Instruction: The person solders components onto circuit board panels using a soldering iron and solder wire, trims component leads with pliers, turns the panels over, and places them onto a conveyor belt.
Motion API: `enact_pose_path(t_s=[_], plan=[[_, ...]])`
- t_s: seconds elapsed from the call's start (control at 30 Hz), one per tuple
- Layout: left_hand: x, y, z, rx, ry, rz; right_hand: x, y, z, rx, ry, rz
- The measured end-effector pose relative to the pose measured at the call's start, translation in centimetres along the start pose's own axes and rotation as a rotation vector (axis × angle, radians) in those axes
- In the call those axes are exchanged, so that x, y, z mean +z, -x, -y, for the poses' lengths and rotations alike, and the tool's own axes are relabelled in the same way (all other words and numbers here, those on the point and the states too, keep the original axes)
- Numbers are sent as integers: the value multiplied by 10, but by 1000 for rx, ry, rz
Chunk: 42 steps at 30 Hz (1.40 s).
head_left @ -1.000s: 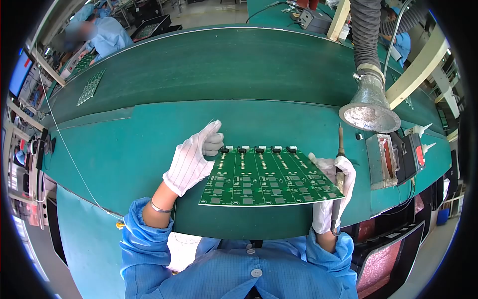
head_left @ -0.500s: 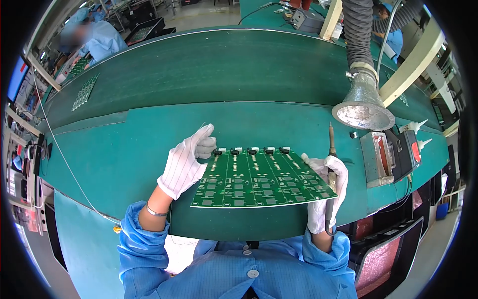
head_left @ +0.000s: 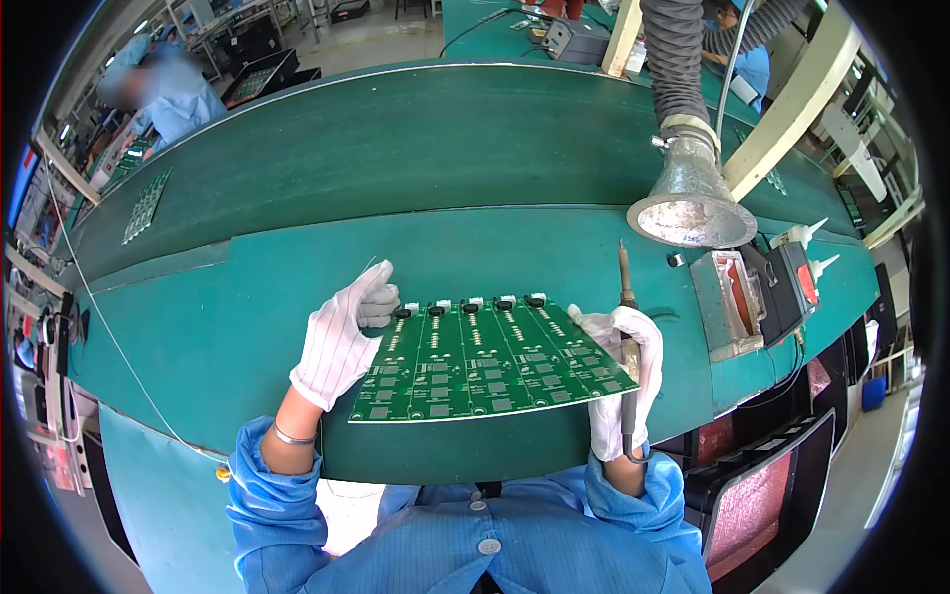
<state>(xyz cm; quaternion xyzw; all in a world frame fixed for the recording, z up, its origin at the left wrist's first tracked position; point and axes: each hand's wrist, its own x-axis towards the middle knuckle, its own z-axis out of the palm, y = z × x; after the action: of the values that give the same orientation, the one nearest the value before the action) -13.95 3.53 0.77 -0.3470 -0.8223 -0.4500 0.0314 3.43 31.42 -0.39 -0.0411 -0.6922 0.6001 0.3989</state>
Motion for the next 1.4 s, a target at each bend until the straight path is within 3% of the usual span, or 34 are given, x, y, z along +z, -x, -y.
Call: enact_pose_path(t_s=[0.3,0.6,0.87,1.13,1.27,1.4], plan=[[0,-1,0,-22,-16,18,1,0,5,-8,133,16],[3,2,8,40,23,5,4,0,7,1,47,-12],[-2,1,-2,-31,48,35,-1,1,-3,-38,162,-8],[-2,-3,-4,136,-44,57,0,0,1,-13,57,-13],[0,-1,0,145,-53,10,-2,-1,-2,-83,219,6],[1,0,-1,97,-63,12,1,-1,-4,-17,95,-24]])
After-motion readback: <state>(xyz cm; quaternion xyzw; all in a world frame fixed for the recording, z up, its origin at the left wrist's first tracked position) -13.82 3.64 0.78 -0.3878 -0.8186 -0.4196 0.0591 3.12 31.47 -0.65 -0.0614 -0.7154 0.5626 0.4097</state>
